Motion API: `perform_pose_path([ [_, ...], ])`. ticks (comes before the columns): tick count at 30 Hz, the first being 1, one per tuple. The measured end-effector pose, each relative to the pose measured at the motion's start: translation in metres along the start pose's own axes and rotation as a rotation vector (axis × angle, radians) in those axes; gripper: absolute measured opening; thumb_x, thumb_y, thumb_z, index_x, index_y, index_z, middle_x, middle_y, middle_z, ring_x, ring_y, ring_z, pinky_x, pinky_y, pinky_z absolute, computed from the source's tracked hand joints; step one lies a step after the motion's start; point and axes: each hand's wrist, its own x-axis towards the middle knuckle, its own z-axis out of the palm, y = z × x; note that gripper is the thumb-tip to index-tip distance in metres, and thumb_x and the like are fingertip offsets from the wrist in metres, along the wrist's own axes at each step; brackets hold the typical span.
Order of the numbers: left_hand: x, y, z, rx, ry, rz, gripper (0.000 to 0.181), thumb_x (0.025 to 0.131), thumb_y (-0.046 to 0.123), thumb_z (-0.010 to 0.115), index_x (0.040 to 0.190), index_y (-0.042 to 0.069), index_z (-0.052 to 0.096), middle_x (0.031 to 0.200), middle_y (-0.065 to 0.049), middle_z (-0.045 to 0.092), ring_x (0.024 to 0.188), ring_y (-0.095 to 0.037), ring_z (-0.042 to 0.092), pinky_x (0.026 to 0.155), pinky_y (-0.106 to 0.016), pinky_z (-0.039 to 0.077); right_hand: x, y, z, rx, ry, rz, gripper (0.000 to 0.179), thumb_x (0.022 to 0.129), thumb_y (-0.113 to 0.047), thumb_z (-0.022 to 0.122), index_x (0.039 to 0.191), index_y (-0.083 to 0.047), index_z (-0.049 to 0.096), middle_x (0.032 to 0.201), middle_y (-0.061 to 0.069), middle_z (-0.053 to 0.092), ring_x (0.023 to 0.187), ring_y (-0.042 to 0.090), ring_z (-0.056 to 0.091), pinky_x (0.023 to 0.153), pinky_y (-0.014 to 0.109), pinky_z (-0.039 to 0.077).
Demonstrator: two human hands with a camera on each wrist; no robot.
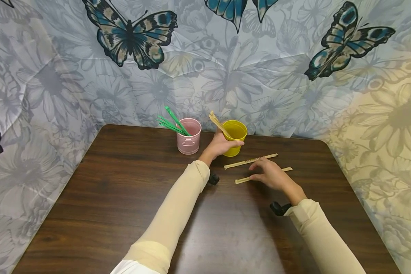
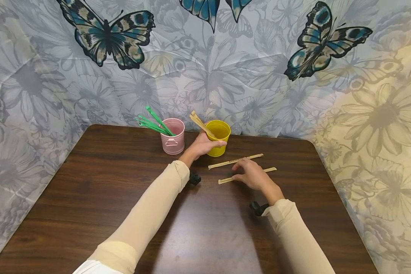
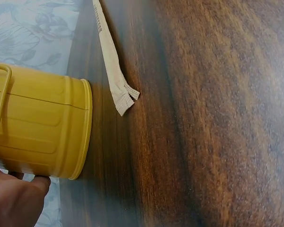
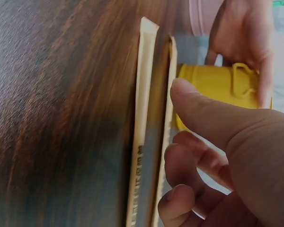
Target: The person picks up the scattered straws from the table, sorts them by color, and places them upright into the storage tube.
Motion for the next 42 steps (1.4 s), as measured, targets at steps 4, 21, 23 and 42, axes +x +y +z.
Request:
perform_pose_path([
  [4,0.000,0.001,0.000,0.000,0.001,-0.014,0.097,0.080,0.023,0.088,0.156,0.018,0.028,0.143,-0.009,0.049,0.125,-0.025,0.056,0.112,-0.043,0.045,-0.001,0.005,0.001,0.015,-0.013,0.012,0.026,0.089,-0.017,0.079,0.111,-0.005,0.072,0.118,0.016,0.067,0.127,0.050,0.055,0.105,0.063,0.046],
  [21,0.000,0.000,-0.001,0.007,0.009,-0.039,0.109,0.080,0.024,0.088,0.162,0.016,0.015,0.148,-0.011,0.045,0.130,-0.026,0.053,0.117,-0.045,0.041,-0.005,0.017,0.016,-0.005,0.002,-0.053,0.008,0.088,-0.013,0.079,0.093,-0.013,0.073,0.096,0.005,0.064,0.089,0.020,0.063,0.079,0.036,0.052],
  [23,0.000,0.001,-0.001,0.002,0.011,-0.031,0.109,0.080,0.023,0.088,0.161,0.015,0.016,0.148,-0.011,0.045,0.130,-0.026,0.053,0.117,-0.045,0.041,-0.005,0.018,0.017,-0.013,0.015,-0.068,0.008,0.088,-0.014,0.079,0.090,-0.014,0.071,0.094,0.003,0.063,0.088,0.018,0.061,0.078,0.035,0.051],
  [42,-0.001,-0.001,0.001,-0.003,0.017,-0.012,0.106,0.080,0.022,0.088,0.160,0.015,0.020,0.146,-0.010,0.046,0.129,-0.027,0.055,0.116,-0.043,0.042,-0.004,0.001,-0.004,0.091,0.025,-0.062,0.010,0.091,-0.016,0.077,0.096,-0.017,0.068,0.088,-0.004,0.068,0.073,0.012,0.056,0.066,0.023,0.046],
])
